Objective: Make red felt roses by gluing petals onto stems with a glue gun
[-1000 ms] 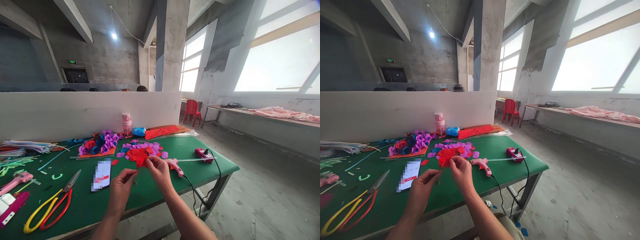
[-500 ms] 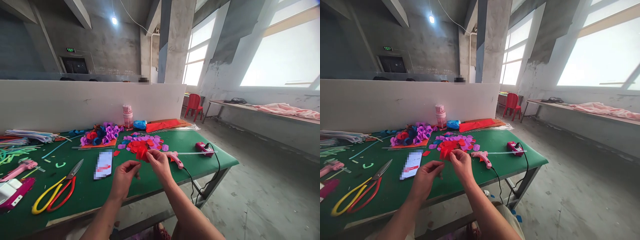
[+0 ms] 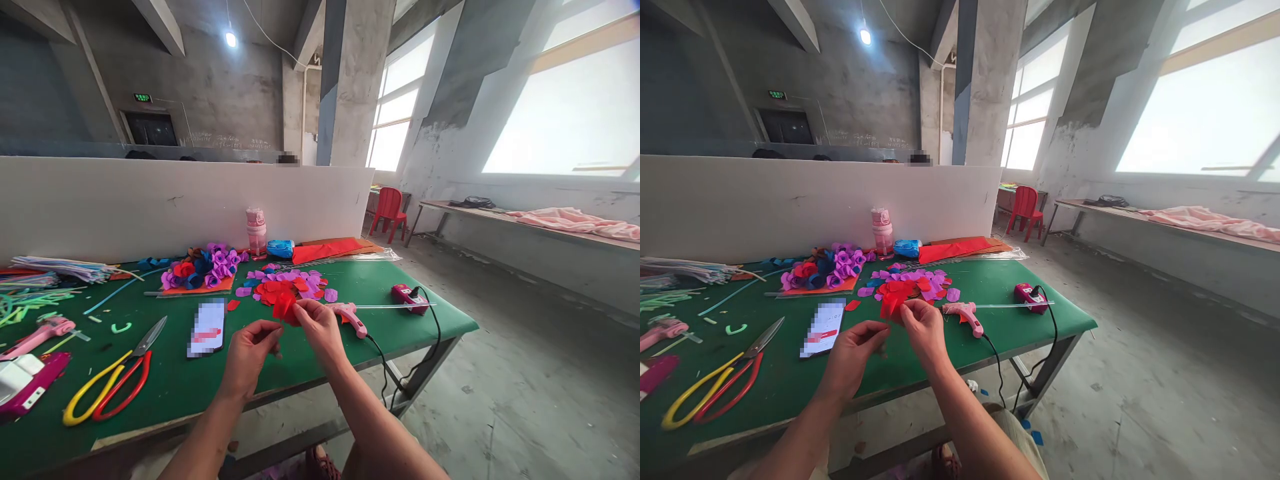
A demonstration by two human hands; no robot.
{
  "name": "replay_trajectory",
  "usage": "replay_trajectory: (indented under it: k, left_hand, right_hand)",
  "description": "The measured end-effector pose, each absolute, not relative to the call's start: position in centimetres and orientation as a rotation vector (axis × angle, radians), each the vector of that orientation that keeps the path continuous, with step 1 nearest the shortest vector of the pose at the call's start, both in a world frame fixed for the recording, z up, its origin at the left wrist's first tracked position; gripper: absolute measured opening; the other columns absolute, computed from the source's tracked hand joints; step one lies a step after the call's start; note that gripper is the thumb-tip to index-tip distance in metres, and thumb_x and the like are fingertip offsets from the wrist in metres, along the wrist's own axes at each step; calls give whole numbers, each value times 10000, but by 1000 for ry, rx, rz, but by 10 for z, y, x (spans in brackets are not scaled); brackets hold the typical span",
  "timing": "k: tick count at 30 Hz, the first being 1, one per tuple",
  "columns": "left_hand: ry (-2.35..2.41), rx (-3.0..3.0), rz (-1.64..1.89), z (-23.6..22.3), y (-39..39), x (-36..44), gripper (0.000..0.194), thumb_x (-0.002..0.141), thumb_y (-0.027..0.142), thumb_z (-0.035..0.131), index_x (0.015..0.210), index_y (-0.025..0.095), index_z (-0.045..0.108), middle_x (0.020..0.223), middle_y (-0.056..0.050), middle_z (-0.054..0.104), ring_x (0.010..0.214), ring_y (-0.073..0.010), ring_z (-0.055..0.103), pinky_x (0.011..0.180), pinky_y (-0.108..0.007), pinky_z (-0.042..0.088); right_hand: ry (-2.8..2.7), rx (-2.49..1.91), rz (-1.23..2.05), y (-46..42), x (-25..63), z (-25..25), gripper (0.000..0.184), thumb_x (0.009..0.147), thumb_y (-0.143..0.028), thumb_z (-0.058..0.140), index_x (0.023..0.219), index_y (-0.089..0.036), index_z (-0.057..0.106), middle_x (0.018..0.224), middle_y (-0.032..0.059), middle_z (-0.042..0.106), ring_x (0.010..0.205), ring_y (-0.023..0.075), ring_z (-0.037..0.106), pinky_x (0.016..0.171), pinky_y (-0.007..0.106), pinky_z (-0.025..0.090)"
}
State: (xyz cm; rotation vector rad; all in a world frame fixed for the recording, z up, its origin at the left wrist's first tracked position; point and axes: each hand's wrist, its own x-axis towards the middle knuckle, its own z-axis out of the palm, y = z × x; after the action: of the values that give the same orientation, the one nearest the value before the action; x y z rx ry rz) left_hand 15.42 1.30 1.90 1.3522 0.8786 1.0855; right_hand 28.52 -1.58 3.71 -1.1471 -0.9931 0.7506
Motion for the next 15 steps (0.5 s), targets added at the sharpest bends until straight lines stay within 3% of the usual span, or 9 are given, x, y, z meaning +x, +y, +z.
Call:
replay_trajectory:
  k: [15]
  left_hand:
    - [858,1335,1075,16,14,154,195,637,332,712,704,154,673,590,10,578,520,-104,492,479,-230,459]
  right_hand:
    - [-929,-1077,830,-18,283,41,211,704,-349,575,664,-146,618,566,-5,543,543,111,467,539,224,380]
